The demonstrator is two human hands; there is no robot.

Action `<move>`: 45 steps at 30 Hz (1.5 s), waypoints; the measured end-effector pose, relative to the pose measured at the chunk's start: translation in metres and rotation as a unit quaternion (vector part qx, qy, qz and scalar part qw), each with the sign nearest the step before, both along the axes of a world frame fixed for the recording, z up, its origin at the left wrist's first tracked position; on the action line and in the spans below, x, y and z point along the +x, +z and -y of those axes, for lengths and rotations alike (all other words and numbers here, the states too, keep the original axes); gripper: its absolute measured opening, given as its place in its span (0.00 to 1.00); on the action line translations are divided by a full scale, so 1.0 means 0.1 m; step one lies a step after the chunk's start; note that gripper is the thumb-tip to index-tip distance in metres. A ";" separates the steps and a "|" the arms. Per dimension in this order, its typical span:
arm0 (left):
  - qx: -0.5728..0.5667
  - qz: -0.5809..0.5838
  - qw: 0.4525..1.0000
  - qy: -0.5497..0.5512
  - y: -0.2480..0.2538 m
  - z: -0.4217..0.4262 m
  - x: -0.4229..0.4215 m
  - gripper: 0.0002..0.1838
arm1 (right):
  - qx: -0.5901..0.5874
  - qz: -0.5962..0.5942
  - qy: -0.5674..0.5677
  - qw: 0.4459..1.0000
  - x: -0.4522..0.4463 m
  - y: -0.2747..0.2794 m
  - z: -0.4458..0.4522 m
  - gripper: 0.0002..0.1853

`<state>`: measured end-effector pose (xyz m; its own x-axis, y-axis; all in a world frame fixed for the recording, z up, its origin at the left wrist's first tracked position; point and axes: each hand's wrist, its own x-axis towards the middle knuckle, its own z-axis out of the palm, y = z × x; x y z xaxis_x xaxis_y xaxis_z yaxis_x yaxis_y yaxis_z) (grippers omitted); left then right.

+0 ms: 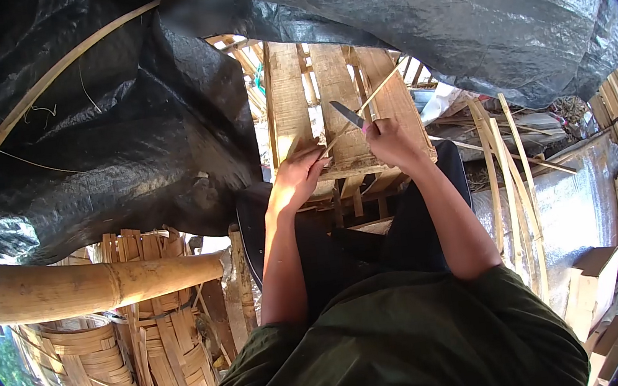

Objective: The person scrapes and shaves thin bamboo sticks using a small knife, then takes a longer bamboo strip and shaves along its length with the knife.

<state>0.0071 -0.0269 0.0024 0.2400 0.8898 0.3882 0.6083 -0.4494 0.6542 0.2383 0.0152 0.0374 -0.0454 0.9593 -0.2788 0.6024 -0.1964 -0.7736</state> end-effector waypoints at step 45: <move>0.037 -0.052 0.996 0.059 -0.04 0.01 0.06 0.13 | 0.068 0.057 -0.003 0.996 -0.36 -0.01 -0.12 0.26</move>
<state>0.0132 -0.0276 -0.0017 0.1777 0.8845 0.4313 0.7228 -0.4148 0.5527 0.2025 0.0270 0.0363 -0.0149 0.9887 -0.1494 0.6869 -0.0984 -0.7200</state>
